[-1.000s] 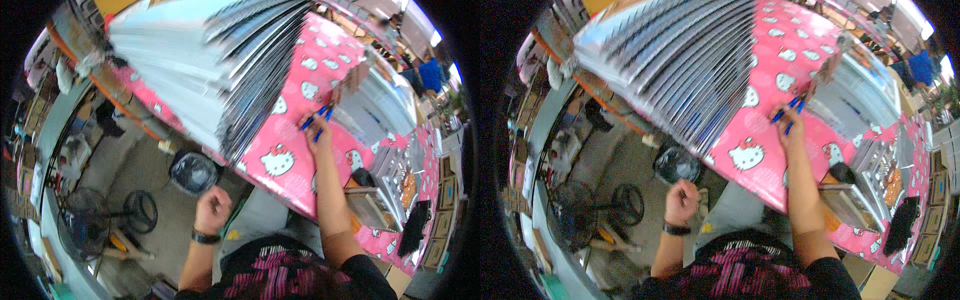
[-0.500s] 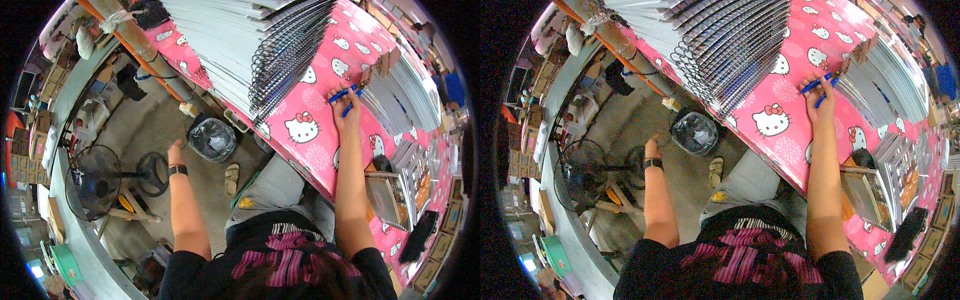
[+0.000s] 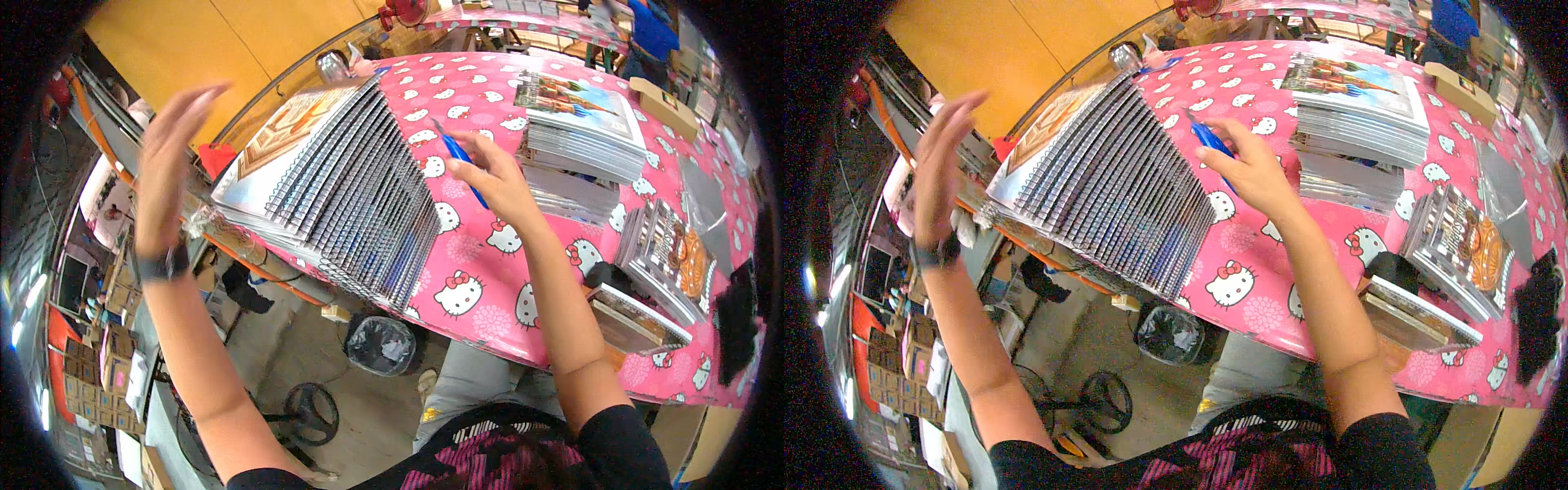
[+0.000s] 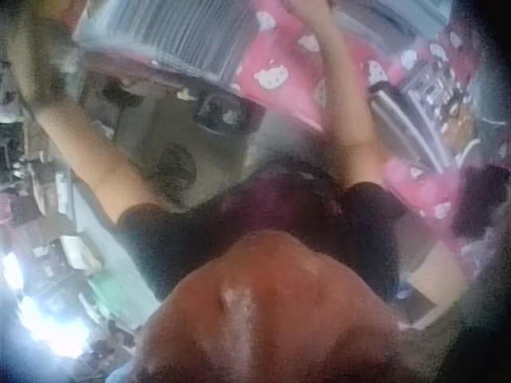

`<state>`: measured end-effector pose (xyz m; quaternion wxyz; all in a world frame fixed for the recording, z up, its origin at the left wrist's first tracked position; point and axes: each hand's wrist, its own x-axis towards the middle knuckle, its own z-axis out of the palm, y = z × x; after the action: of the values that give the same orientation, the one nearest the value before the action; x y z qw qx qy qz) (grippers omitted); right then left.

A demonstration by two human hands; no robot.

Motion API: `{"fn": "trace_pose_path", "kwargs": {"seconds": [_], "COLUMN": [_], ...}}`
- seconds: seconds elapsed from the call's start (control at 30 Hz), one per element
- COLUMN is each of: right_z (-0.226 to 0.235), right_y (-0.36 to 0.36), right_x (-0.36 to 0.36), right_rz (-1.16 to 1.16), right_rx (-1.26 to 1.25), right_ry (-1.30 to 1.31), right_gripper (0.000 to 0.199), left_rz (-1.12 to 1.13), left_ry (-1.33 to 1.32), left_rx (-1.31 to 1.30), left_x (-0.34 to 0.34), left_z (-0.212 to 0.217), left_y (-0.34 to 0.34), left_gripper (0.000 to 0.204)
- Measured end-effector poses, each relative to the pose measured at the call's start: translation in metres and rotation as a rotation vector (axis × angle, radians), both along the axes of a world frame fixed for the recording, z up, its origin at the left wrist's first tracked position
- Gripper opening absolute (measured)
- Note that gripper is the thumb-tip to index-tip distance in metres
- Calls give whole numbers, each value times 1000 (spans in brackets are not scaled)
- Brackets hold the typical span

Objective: The person uses snips to trim the excess plastic coil from the spines of a stack of spiral-bound notebooks. They handle each notebook one at a time, cutting the coil at both ends before returning it to the stack on the table.

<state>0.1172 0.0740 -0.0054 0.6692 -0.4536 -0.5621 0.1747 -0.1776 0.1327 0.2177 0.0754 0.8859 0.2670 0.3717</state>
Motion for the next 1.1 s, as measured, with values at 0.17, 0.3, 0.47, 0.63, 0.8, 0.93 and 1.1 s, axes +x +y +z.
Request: {"fn": "trace_pose_path", "kwargs": {"seconds": [0.17, 0.3, 0.47, 0.63, 0.8, 0.93, 1.1], "right_z": [68, 88, 96, 96, 108, 102, 90], "right_y": [9, 22, 22, 25, 21, 30, 28], "right_x": [-4, 1, -1, -3, -3, -16, -20], "right_rz": [-127, -167, -156, -228, 143, 724, -82], "right_rx": [91, 26, 8, 32, -268, -445, -198], "right_ry": [-283, -384, -381, -489, -129, 607, -195], "right_gripper": [44, 40, 42, 39, 33, 32, 37], "left_rz": [-254, -248, -246, -233, -231, -177, -220], "left_ry": [445, 568, 493, 531, 559, 577, 541], "left_rx": [-247, -372, -385, -348, -294, -232, -257], "left_x": [100, 116, 117, 118, 121, 121, 122], "left_z": [-3, -34, -43, -45, -42, -40, -43], "left_y": [53, 86, 91, 97, 91, 87, 95], "left_gripper": [49, 54, 44, 42, 39, 39, 43]}}
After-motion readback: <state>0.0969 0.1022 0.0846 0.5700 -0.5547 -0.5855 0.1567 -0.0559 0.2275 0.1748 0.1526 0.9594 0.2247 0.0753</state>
